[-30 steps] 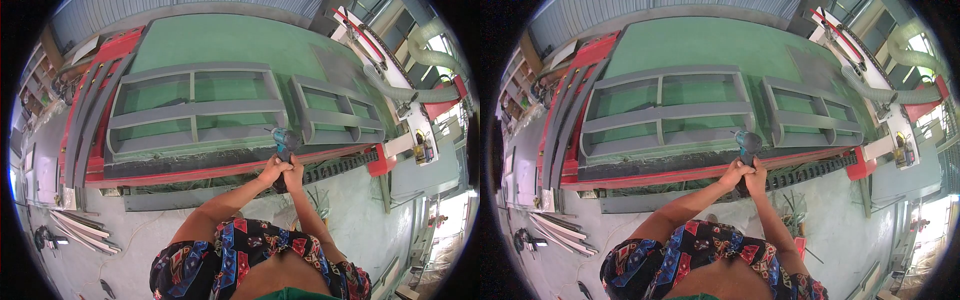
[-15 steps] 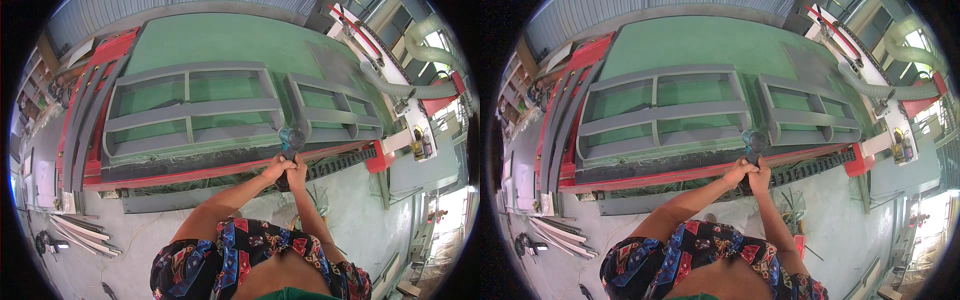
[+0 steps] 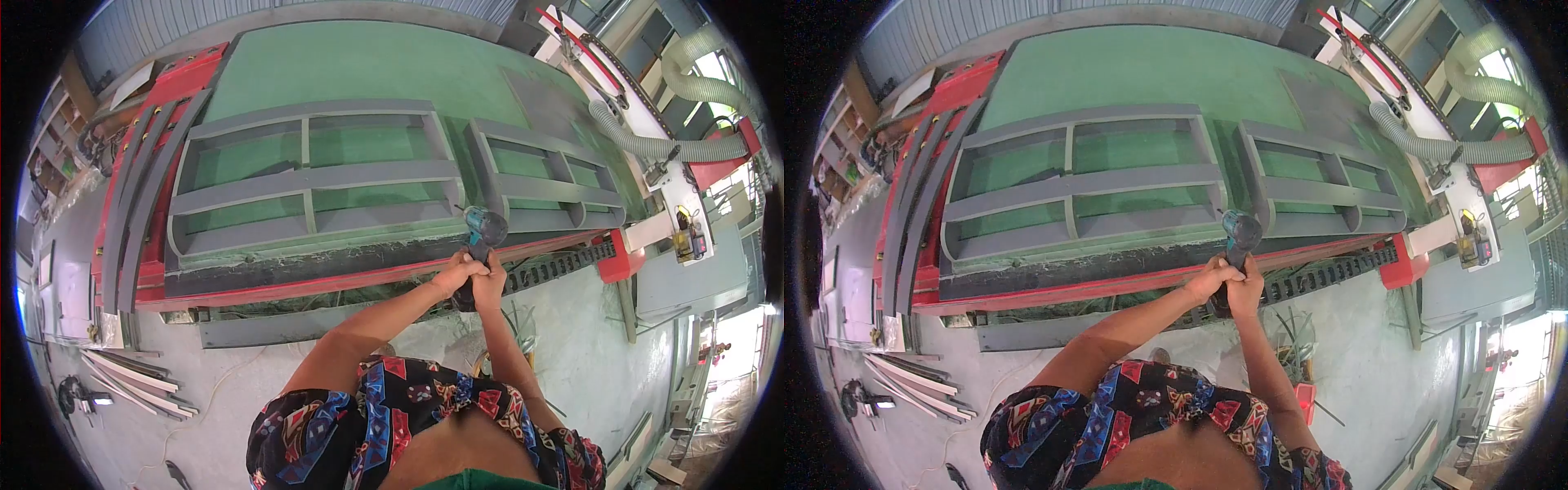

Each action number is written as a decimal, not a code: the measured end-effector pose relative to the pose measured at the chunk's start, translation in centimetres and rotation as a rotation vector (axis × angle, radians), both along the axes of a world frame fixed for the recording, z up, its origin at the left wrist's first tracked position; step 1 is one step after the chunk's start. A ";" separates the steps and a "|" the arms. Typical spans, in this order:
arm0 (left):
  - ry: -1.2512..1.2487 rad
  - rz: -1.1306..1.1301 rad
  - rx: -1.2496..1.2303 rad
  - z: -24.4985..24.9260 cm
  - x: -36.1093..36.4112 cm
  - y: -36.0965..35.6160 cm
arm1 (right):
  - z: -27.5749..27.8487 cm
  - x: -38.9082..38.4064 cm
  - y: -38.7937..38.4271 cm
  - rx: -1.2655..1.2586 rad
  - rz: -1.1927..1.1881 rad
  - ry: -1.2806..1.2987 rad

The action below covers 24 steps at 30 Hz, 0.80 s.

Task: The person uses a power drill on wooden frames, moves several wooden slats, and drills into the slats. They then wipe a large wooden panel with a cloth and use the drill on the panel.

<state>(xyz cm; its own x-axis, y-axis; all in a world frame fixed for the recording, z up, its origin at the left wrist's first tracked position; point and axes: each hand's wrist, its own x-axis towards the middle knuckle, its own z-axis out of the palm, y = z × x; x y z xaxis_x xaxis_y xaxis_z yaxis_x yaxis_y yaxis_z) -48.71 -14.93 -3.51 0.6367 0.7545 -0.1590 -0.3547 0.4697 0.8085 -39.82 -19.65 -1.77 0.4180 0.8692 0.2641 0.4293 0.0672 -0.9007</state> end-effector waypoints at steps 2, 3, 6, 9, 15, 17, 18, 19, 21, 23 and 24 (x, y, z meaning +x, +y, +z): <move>-0.028 -0.005 -0.010 0.0 0.1 0.0 | 0.3 0.0 -0.2 0.004 0.004 -0.003; -0.019 -0.029 0.014 -0.1 0.1 0.0 | 0.4 0.0 -0.2 0.005 0.003 -0.003; -0.020 -0.048 0.048 0.0 -0.1 -0.4 | 0.6 -0.3 -0.7 0.037 0.008 0.034; -0.026 -0.032 0.058 0.6 -0.2 -0.8 | 0.8 -0.2 -1.1 0.031 0.004 0.009; -0.029 -0.068 0.052 0.5 0.0 -0.8 | 0.2 0.0 -1.3 0.047 -0.006 0.084; -0.036 -0.090 0.042 1.1 -0.1 -1.1 | 0.6 -0.1 -1.6 0.045 -0.015 0.078; -0.025 -0.030 0.036 1.5 0.0 -1.4 | 0.6 0.1 -1.6 0.046 -0.017 0.078; -0.015 0.032 0.030 1.9 0.1 -1.5 | 0.7 0.2 -1.6 0.040 -0.012 0.065; -0.015 0.041 0.030 2.3 0.0 -1.6 | 0.9 0.2 -1.5 0.038 -0.004 0.051; -0.016 0.051 0.031 2.3 0.1 -1.5 | 1.1 0.2 -1.4 0.020 -0.029 0.020; -0.015 0.033 0.029 2.1 0.2 -1.4 | 1.1 0.2 -1.4 0.021 -0.029 0.020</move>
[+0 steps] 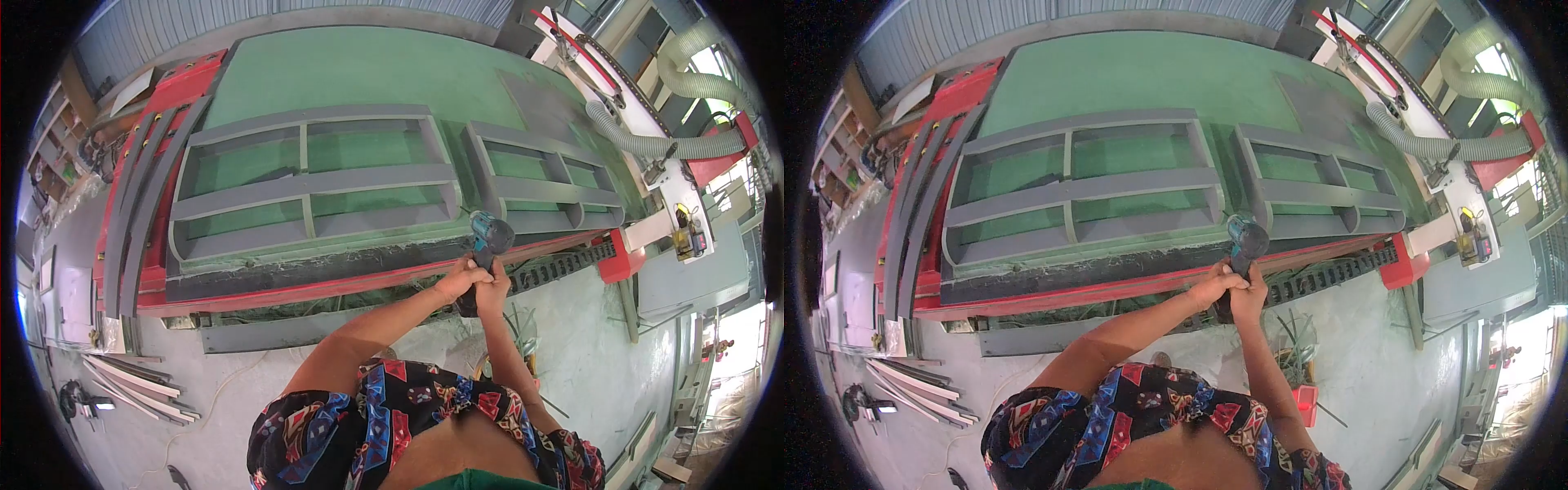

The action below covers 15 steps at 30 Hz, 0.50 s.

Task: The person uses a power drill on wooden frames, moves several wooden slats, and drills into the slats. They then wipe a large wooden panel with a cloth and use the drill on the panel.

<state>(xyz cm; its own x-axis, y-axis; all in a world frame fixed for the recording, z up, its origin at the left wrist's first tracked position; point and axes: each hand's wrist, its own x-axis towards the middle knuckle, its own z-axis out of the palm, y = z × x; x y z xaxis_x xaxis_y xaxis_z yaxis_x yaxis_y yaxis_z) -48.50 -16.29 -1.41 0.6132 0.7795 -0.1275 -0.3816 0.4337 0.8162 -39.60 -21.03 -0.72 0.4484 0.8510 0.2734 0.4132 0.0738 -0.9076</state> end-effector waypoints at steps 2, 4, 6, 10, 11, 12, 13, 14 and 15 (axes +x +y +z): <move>0.001 -0.017 -0.001 -0.7 0.2 0.3 | -0.4 0.2 0.2 -0.003 0.002 0.000; -0.005 -0.023 0.044 -0.9 0.3 0.5 | -0.7 0.2 0.4 0.022 0.007 -0.009; -0.006 -0.016 0.033 -0.7 0.2 0.4 | -0.9 0.3 0.5 0.045 0.012 -0.017; -0.007 -0.045 0.025 -0.7 0.1 0.7 | -0.5 0.2 0.4 0.020 0.002 -0.006; -0.007 -0.046 0.025 -0.3 -0.1 0.5 | -0.4 0.2 0.3 0.019 0.010 -0.003; 0.047 -0.049 0.010 0.1 -0.4 0.3 | -0.4 0.2 0.3 0.019 0.010 -0.003; 0.101 -0.051 -0.003 0.6 -0.6 0.2 | -0.4 0.2 0.3 0.016 0.013 0.008; 0.101 -0.051 -0.003 0.0 -0.4 0.3 | -0.3 0.2 0.3 0.013 0.016 0.019; 0.043 -0.066 0.015 -1.1 0.1 0.5 | -0.3 0.1 0.2 0.014 0.017 0.019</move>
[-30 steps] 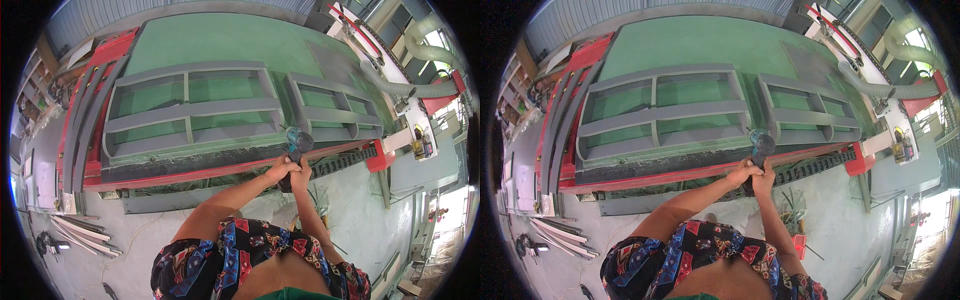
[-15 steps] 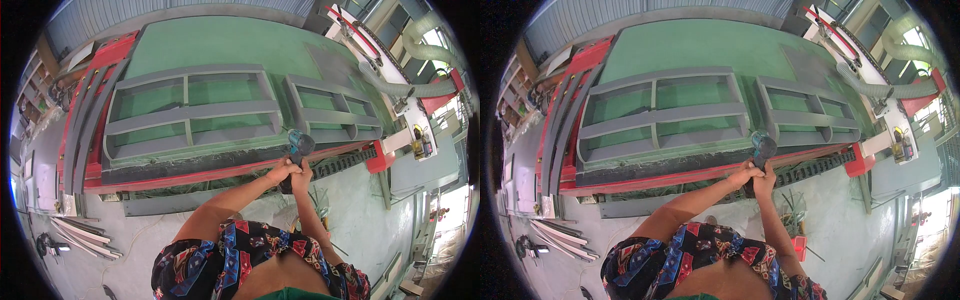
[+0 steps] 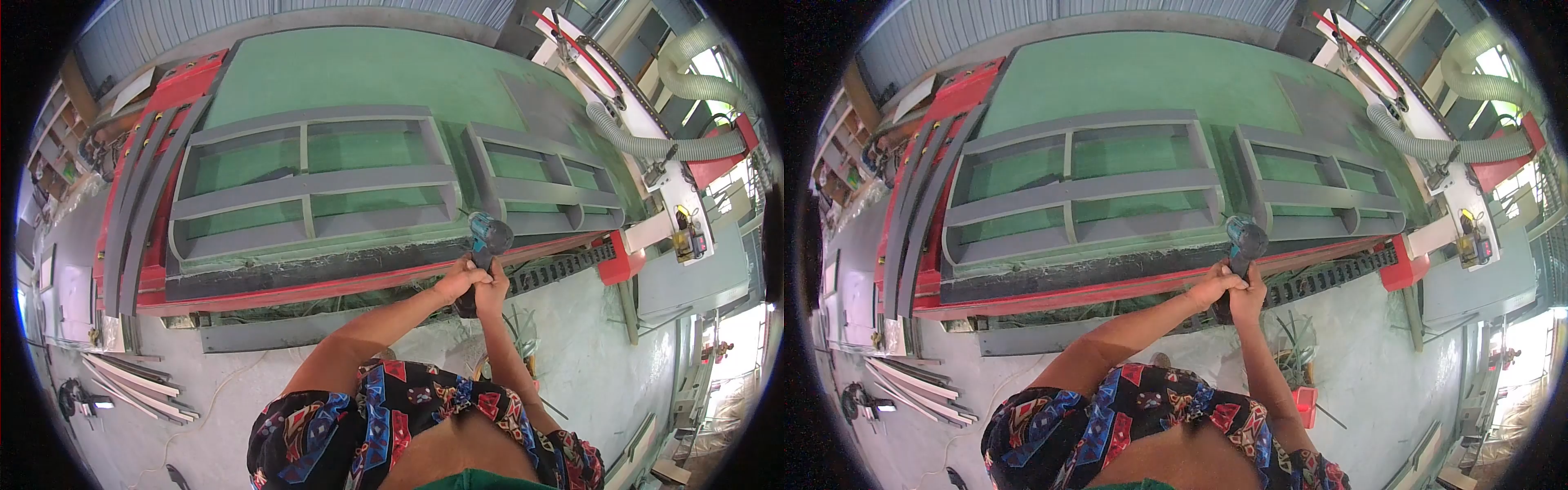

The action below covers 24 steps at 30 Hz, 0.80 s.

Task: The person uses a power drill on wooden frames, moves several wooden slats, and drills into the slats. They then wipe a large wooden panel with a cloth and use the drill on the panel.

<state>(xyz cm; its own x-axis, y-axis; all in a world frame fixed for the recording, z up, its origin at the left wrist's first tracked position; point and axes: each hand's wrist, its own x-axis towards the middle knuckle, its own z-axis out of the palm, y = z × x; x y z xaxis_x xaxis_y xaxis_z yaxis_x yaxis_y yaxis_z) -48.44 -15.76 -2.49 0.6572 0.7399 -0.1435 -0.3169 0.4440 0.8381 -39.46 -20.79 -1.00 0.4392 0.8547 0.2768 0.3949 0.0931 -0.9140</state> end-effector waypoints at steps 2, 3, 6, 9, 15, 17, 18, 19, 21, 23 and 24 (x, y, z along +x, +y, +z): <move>-0.056 -0.013 0.015 -0.4 -0.1 -0.1 | 0.4 -0.4 -0.2 -0.018 -0.001 0.036; -0.081 -0.011 0.011 -0.6 -0.2 -0.1 | 0.6 -0.6 -0.3 -0.018 0.003 0.037; -0.110 0.060 0.007 -0.2 -1.3 -0.7 | 0.8 -1.4 -0.3 -0.012 0.060 0.011; -0.115 0.166 0.009 1.1 -3.5 -0.9 | 0.8 -3.0 0.5 -0.001 0.141 0.048; -0.176 0.302 0.043 2.6 -9.7 -0.2 | 2.9 -9.1 2.5 -0.001 0.322 0.152; -0.176 0.360 0.059 3.0 -12.0 0.1 | 3.1 -11.2 3.5 0.024 0.414 0.149; -0.156 0.383 0.061 3.1 -13.3 0.3 | 2.8 -12.3 4.1 0.018 0.443 0.187; -0.136 0.406 0.063 3.2 -14.4 0.4 | 2.6 -13.2 4.7 0.018 0.458 0.189; -0.147 0.459 0.074 3.0 -16.3 0.9 | 2.4 -15.1 5.8 0.017 0.512 0.178; -0.121 0.505 0.082 3.0 -18.1 1.5 | 3.1 -17.3 6.4 -0.001 0.547 0.191; -0.120 0.517 0.084 3.0 -18.9 1.7 | 3.4 -18.2 6.7 -0.019 0.565 0.203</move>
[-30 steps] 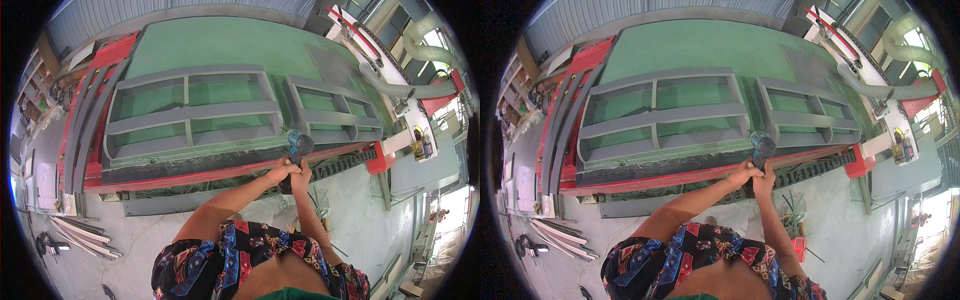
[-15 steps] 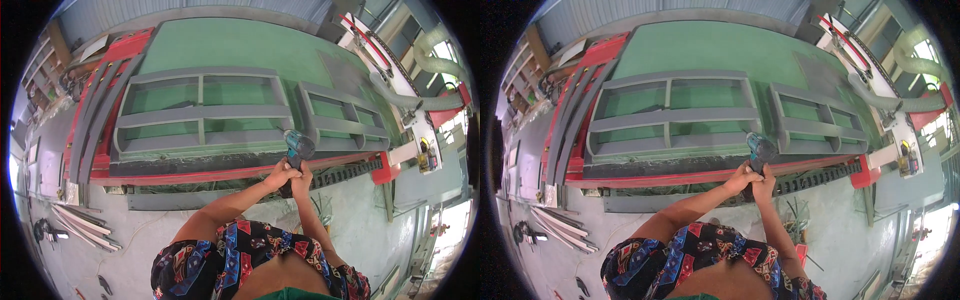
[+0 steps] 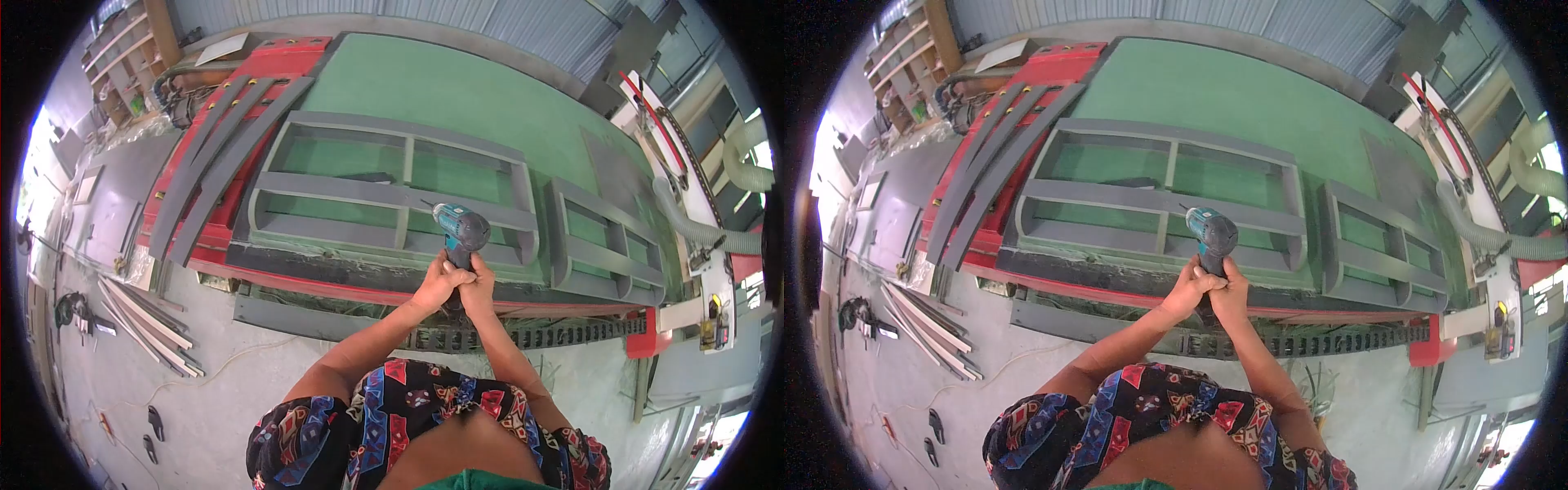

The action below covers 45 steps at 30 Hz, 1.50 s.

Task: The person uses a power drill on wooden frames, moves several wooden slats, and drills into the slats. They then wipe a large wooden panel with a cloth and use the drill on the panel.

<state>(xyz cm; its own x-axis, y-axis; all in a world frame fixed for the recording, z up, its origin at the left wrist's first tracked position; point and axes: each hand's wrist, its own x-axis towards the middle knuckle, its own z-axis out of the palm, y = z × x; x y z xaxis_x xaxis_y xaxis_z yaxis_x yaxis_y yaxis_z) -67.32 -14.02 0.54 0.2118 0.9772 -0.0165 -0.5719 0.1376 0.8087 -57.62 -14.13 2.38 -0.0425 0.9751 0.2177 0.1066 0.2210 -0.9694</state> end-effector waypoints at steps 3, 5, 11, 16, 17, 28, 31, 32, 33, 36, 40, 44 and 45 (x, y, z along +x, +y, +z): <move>-0.056 0.074 -0.039 0.6 -1.9 0.3 | -0.6 -1.6 1.0 -0.022 0.030 -0.026; -0.062 0.071 -0.022 0.7 -2.9 0.5 | -0.7 -2.5 1.3 -0.015 0.041 -0.030; -0.060 0.043 -0.039 0.0 -4.4 0.9 | -0.8 -4.0 1.6 0.003 0.029 -0.059; -0.088 0.019 -0.037 0.0 -4.9 0.7 | -0.3 -4.7 1.2 -0.007 0.002 -0.038; -0.091 0.011 -0.044 0.1 -5.0 0.6 | -0.2 -4.7 1.2 -0.012 -0.001 -0.064; -0.065 0.044 0.065 -0.5 -5.9 0.5 | -0.3 -5.2 1.7 0.077 0.003 -0.129; -0.064 0.075 0.062 -0.2 -6.5 0.3 | -0.3 -5.3 2.2 0.017 0.089 -0.234; -0.061 0.086 0.061 -0.1 -6.8 0.3 | -0.9 -5.4 2.5 0.018 0.102 -0.263; -0.062 0.088 0.061 0.0 -7.1 0.2 | -1.4 -5.5 2.6 0.018 0.116 -0.291; -0.110 0.113 0.050 -0.2 -8.0 0.1 | -0.5 -7.3 2.3 0.092 0.102 -0.215; -0.064 0.124 0.022 -0.3 -9.1 0.1 | -1.1 -8.5 2.1 -0.003 0.110 -0.148; -0.042 0.173 0.028 0.2 -9.9 -0.3 | -1.0 -9.5 1.9 0.014 0.079 -0.165; -0.044 0.169 0.031 -0.5 -10.1 -0.2 | -0.9 -9.7 1.7 0.010 0.069 -0.200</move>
<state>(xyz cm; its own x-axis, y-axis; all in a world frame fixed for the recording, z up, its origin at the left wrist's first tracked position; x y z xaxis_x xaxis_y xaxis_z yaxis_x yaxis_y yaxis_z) -77.40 -14.21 0.09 0.0446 0.9988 0.0198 -0.6194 0.0121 0.7850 -67.32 -12.44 1.49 -0.1520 0.9662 0.2081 0.2809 0.2441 -0.9282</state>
